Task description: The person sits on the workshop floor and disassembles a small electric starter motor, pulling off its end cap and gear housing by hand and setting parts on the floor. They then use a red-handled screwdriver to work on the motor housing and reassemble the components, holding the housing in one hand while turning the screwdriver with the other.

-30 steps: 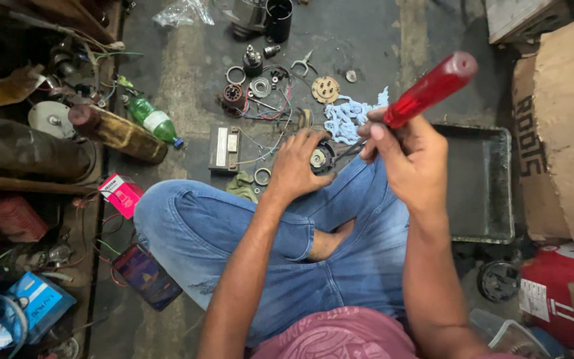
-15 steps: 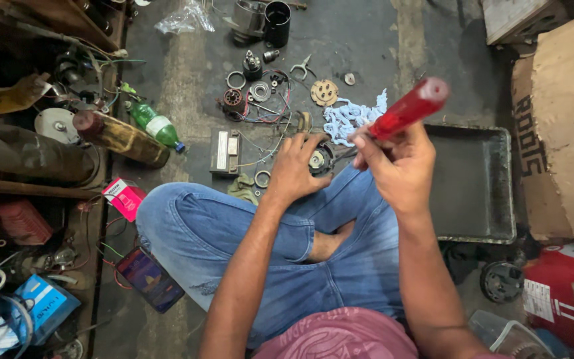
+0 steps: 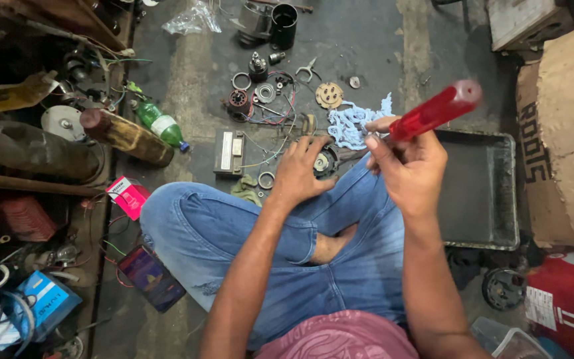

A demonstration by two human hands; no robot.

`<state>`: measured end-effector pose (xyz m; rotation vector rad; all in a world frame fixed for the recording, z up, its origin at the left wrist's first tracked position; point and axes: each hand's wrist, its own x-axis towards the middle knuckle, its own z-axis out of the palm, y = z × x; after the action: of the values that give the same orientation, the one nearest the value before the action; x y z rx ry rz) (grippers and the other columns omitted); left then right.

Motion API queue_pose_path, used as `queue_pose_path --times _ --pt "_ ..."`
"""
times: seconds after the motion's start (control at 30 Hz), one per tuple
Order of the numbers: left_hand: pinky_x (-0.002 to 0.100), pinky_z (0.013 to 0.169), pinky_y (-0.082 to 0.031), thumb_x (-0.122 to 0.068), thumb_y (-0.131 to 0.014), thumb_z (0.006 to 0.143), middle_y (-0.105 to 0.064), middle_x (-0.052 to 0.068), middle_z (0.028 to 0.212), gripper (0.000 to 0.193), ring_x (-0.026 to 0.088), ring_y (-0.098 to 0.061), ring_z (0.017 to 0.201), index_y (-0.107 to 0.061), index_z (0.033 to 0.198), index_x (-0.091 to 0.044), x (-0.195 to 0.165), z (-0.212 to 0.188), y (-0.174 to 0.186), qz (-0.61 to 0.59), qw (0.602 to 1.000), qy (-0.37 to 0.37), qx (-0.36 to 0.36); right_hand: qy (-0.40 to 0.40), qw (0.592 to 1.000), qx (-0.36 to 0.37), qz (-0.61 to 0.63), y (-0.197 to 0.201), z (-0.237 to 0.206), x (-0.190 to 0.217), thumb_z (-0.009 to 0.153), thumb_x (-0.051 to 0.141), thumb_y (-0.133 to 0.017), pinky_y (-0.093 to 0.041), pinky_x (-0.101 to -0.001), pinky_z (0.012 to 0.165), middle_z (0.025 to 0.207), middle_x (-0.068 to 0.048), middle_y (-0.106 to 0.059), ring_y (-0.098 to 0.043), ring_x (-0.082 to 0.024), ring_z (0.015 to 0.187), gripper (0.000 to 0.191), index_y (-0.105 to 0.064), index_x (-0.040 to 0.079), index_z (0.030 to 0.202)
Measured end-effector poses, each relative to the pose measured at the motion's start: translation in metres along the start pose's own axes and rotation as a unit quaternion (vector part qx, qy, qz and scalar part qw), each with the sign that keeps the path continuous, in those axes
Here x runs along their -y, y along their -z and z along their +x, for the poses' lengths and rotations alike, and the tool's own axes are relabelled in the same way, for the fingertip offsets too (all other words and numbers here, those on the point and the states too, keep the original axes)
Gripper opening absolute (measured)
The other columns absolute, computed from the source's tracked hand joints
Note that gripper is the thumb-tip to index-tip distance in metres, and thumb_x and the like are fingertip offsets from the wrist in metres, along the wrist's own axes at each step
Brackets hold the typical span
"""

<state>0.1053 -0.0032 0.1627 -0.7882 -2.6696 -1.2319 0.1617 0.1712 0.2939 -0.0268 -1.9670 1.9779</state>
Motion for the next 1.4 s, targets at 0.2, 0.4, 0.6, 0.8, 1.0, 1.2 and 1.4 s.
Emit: queue_pose_path --times 0.2,0.4,0.6,0.8,1.0,1.2,1.4 --pt "0.050 0.097 -0.048 -0.037 -0.089 0.062 -0.057 0.017 0.127 0.086 0.038 -0.057 0.115 -0.055 0.137 -0.013 0.000 -0.001 -0.003 -0.003 1.000 -0.010 -0.011 -0.025 0.998 0.052 0.028 0.009 -0.007 0.008 0.104 0.001 -0.061 -0.062 -0.0311 0.075 0.109 -0.013 -0.073 -0.072 -0.014 0.085 0.020 -0.065 -0.004 0.124" --pt "0.050 0.099 -0.047 -0.038 -0.089 0.064 -0.057 0.015 0.126 0.086 0.037 -0.057 0.114 -0.055 0.138 -0.013 0.000 -0.002 -0.003 -0.005 1.000 -0.002 -0.010 0.105 0.990 -0.017 -0.091 0.009 -0.002 -0.008 0.101 -0.008 -0.083 -0.055 -0.0300 0.081 0.103 -0.015 -0.066 -0.065 -0.016 0.089 0.029 -0.058 -0.009 0.117" --pt "0.049 0.098 -0.047 -0.036 -0.088 0.064 -0.058 0.014 0.127 0.083 0.037 -0.058 0.114 -0.056 0.137 -0.014 -0.002 -0.001 -0.001 -0.017 1.000 0.001 -0.006 0.000 0.999 0.041 0.028 0.009 -0.003 0.000 0.105 -0.001 -0.064 -0.063 -0.0320 0.076 0.107 -0.017 -0.073 -0.073 -0.018 0.082 0.021 -0.062 -0.006 0.125" --pt "0.049 0.097 -0.048 -0.037 -0.089 0.063 -0.057 0.016 0.125 0.085 0.038 -0.057 0.113 -0.055 0.137 -0.015 -0.002 -0.002 -0.002 -0.001 1.000 0.009 0.004 0.032 0.996 0.004 -0.077 0.008 -0.009 0.003 0.103 -0.004 -0.068 -0.061 -0.0316 0.071 0.106 -0.020 -0.074 -0.071 -0.018 0.077 0.018 -0.065 -0.009 0.121" --pt "0.049 0.096 -0.048 -0.038 -0.088 0.065 -0.057 0.015 0.126 0.084 0.038 -0.058 0.112 -0.054 0.138 -0.014 -0.002 -0.001 0.000 -0.012 1.000 -0.004 -0.010 0.015 1.000 0.019 0.019 0.005 0.001 0.000 0.096 -0.008 -0.074 -0.059 -0.0305 0.067 0.106 -0.017 -0.070 -0.068 -0.017 0.077 0.024 -0.061 -0.009 0.116" --pt "0.050 0.093 -0.049 -0.038 -0.088 0.066 -0.057 0.016 0.123 0.084 0.039 -0.059 0.109 -0.054 0.138 -0.013 -0.004 -0.002 0.001 -0.006 1.000 0.002 -0.001 -0.009 0.997 0.064 0.046 0.002 -0.009 0.005 0.106 -0.001 -0.060 -0.060 -0.0285 0.081 0.109 -0.014 -0.072 -0.070 -0.015 0.085 0.022 -0.063 -0.006 0.127" --pt "0.049 0.094 -0.050 -0.037 -0.088 0.065 -0.057 0.016 0.123 0.084 0.038 -0.059 0.109 -0.054 0.138 -0.013 -0.003 -0.002 0.002 -0.011 1.000 0.002 0.001 0.025 0.993 -0.041 -0.104 0.000 -0.007 -0.008 0.094 -0.004 -0.078 -0.054 -0.0284 0.060 0.092 -0.012 -0.069 -0.063 -0.013 0.071 0.023 -0.063 -0.006 0.111"
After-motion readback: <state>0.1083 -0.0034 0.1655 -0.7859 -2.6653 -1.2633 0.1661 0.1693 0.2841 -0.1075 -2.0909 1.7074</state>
